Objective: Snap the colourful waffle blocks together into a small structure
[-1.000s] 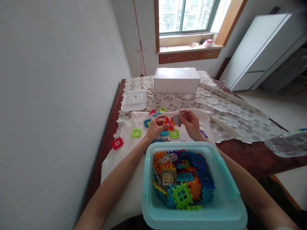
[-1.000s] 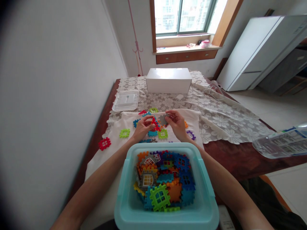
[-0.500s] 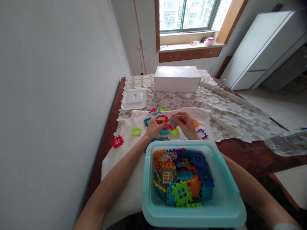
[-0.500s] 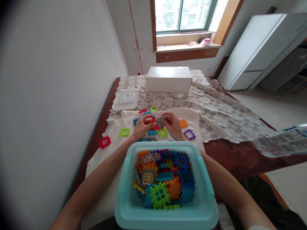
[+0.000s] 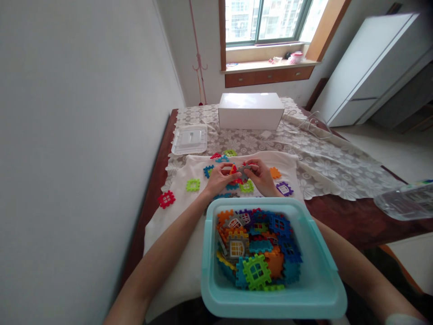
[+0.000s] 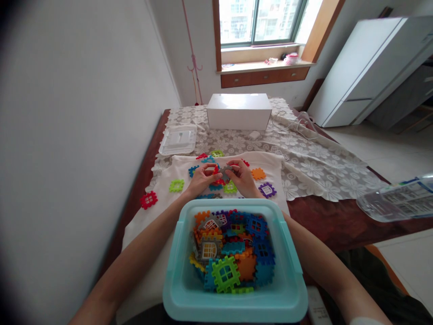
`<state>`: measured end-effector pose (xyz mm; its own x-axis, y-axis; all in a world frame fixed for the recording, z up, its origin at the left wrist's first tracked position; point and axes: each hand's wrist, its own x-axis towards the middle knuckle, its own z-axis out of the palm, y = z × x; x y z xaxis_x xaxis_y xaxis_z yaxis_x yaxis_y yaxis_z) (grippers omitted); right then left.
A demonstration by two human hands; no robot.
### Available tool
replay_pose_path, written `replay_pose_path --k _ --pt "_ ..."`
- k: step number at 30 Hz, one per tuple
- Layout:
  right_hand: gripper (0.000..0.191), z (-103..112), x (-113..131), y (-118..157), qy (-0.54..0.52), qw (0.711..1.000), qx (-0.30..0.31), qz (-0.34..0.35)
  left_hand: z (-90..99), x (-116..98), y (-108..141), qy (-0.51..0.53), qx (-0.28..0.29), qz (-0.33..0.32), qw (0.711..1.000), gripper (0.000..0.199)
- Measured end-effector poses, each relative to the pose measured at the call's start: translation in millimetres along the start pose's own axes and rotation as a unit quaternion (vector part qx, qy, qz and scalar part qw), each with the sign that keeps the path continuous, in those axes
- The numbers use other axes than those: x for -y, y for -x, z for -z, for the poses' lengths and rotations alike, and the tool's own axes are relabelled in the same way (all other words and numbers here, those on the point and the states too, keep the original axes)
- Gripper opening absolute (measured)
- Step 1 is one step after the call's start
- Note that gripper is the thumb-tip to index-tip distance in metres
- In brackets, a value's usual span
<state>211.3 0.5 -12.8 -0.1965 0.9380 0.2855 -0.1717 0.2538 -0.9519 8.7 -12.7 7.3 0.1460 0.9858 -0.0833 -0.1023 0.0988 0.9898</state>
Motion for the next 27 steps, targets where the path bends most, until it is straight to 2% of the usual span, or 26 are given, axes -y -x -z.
replay_pose_path --k 6,14,19,24,27 --pt "0.053 0.7 5.1 -1.7 -0.034 0.999 -0.016 -0.016 -2.8 -0.9 -0.8 -0.011 0.0 -0.012 1.0 0.086" --pt "0.045 5.5 5.0 -6.9 -0.118 0.987 -0.096 -0.044 -0.8 -2.0 -1.3 0.016 0.017 -0.046 0.999 0.086" --pt "0.035 4.7 0.9 -5.4 -0.103 0.992 -0.06 -0.044 -2.2 0.7 -6.0 0.059 -0.032 -0.066 0.996 0.072" --pt "0.033 6.3 -1.9 -2.8 -0.013 0.999 -0.023 -0.035 0.1 -0.6 -7.1 0.107 -0.064 -0.072 0.99 0.073" --pt "0.038 8.0 0.3 -2.7 0.039 0.999 0.005 -0.02 1.2 -1.4 -6.6 0.107 -0.086 -0.086 0.987 0.069"
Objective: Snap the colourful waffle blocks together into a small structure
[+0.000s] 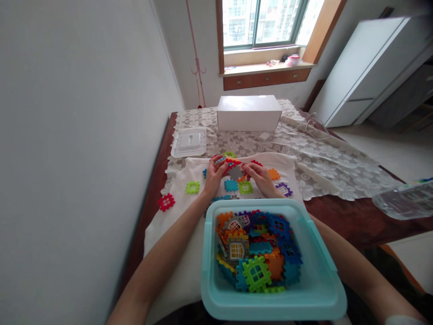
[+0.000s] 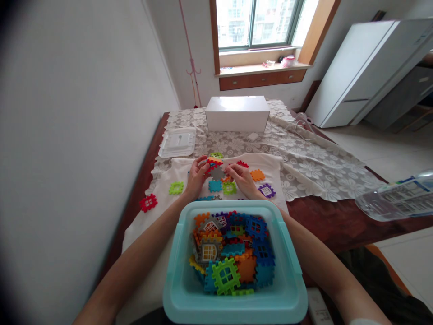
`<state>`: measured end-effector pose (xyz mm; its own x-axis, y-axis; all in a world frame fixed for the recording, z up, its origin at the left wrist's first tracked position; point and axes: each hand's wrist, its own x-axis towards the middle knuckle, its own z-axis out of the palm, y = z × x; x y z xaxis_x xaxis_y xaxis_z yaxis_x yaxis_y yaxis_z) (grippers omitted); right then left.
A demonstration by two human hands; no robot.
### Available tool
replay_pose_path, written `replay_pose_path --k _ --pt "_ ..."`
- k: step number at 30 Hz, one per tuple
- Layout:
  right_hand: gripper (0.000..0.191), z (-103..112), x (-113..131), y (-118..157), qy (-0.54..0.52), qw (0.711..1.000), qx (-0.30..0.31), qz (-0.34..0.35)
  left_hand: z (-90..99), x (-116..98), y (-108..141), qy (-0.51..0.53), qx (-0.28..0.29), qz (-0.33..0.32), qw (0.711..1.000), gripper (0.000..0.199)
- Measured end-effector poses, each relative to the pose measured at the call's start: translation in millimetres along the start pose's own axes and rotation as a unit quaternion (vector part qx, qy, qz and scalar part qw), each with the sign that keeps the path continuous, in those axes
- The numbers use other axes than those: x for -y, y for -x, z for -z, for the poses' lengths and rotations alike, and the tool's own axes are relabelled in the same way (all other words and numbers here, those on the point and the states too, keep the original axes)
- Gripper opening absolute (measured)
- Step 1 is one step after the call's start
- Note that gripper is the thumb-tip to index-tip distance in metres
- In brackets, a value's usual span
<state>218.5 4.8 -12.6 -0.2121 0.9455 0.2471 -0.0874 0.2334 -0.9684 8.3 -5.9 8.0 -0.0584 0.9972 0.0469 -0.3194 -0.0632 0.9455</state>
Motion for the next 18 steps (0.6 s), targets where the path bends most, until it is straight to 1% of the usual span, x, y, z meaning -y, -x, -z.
replay_pose_path --k 2,4,7,9,10,13,14,16,18 --pt "0.045 1.1 1.9 -0.2 0.024 1.0 0.008 0.012 0.4 0.1 -0.5 -0.001 -0.014 -0.005 1.0 0.065" --pt "0.048 2.4 3.2 -0.8 0.052 0.998 0.003 0.026 0.9 1.0 -1.7 0.0 -0.025 -0.004 1.0 0.062" --pt "0.043 5.1 3.6 -2.2 0.124 0.99 -0.014 0.061 2.4 3.0 -4.8 0.006 -0.04 -0.016 0.999 0.053" --pt "0.036 7.2 3.4 -2.7 0.186 0.978 -0.007 0.091 4.4 4.0 -7.1 0.011 -0.049 -0.023 0.998 0.048" --pt "0.032 8.1 3.4 -2.6 0.219 0.97 0.005 0.108 5.6 4.1 -8.0 0.015 -0.051 -0.017 0.998 0.047" --pt "0.021 8.6 2.6 0.6 0.316 0.931 0.081 0.164 9.3 1.8 -9.7 0.046 -0.047 0.037 0.997 0.048" --pt "0.023 7.8 1.7 2.5 0.348 0.912 0.114 0.181 10.1 0.2 -9.7 0.066 -0.043 0.057 0.995 0.048" --pt "0.042 4.8 -1.3 6.7 0.413 0.87 0.177 0.203 10.6 -3.9 -8.9 0.116 -0.031 0.087 0.989 0.045" --pt "0.058 1.2 -5.3 9.9 0.467 0.834 0.213 0.201 10.2 -8.4 -7.3 0.163 -0.01 0.106 0.981 0.041"
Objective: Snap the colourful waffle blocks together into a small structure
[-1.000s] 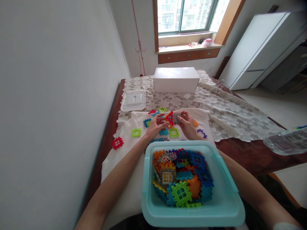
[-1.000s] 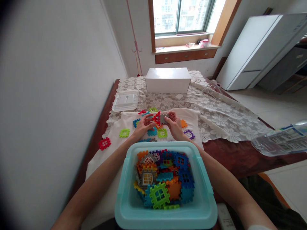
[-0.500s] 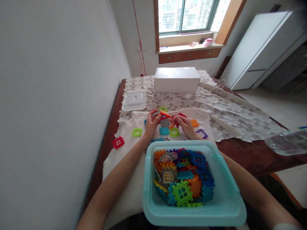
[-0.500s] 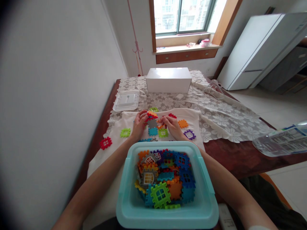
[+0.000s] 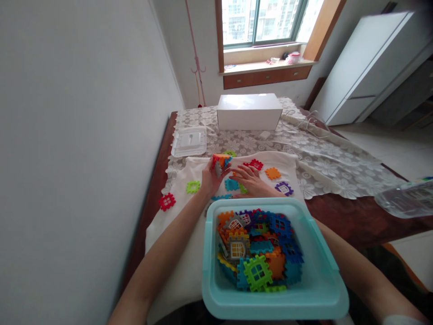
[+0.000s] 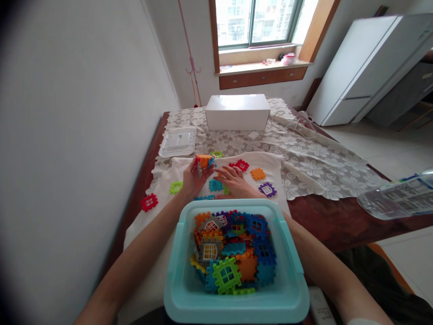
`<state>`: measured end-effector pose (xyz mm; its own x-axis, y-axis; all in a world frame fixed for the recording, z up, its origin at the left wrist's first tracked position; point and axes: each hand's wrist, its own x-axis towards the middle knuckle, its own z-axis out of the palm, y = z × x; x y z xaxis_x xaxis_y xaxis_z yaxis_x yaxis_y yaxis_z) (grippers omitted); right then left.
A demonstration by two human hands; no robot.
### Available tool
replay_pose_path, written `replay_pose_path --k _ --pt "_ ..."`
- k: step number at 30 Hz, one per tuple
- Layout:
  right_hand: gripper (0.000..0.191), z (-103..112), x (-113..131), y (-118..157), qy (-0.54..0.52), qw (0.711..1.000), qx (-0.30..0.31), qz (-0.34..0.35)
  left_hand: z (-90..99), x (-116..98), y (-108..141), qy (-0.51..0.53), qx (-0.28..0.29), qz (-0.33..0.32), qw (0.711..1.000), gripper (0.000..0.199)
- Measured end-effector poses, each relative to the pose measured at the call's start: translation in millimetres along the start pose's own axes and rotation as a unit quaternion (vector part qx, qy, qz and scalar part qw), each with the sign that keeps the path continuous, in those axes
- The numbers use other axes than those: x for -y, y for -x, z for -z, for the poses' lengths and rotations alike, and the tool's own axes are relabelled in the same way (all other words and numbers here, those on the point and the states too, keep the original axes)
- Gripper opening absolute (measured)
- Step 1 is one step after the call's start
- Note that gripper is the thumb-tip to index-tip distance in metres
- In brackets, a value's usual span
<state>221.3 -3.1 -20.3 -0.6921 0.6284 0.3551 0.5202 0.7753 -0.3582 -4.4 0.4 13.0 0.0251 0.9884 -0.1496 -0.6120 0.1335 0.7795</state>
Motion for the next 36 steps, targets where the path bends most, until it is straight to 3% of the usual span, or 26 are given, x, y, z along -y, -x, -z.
replay_pose_path --k 4,10,15,19,22,27,36 --pt "0.047 -3.2 0.3 -1.0 0.016 1.0 0.022 -0.008 -2.3 -5.2 4.5 0.039 0.044 0.034 0.998 0.037" --pt "0.025 11.2 -4.5 -3.7 -0.029 0.998 -0.043 0.032 -2.8 -8.5 5.5 0.071 0.052 0.035 0.995 0.03" --pt "0.028 10.5 -8.9 -4.0 -0.028 0.996 -0.08 -0.04 -7.6 -11.4 6.3 0.102 0.034 0.06 0.992 0.05" --pt "0.021 7.9 -4.3 -4.8 -0.106 0.984 -0.108 -0.092 -8.4 -11.6 6.8 0.106 0.014 0.071 0.992 0.039" --pt "0.028 6.9 2.4 -4.9 -0.136 0.97 -0.143 -0.14 -7.0 -10.6 6.7 0.095 0.018 0.075 0.992 0.031" --pt "0.04 5.0 9.3 -3.7 -0.16 0.955 -0.169 -0.186 -5.7 -6.0 6.5 0.08 0.059 0.06 0.993 0.029" --pt "0.04 9.8 15.7 -7.9 -0.184 0.933 -0.197 -0.239 -1.6 6.4 4.2 -0.003 0.167 0.031 0.985 0.057"
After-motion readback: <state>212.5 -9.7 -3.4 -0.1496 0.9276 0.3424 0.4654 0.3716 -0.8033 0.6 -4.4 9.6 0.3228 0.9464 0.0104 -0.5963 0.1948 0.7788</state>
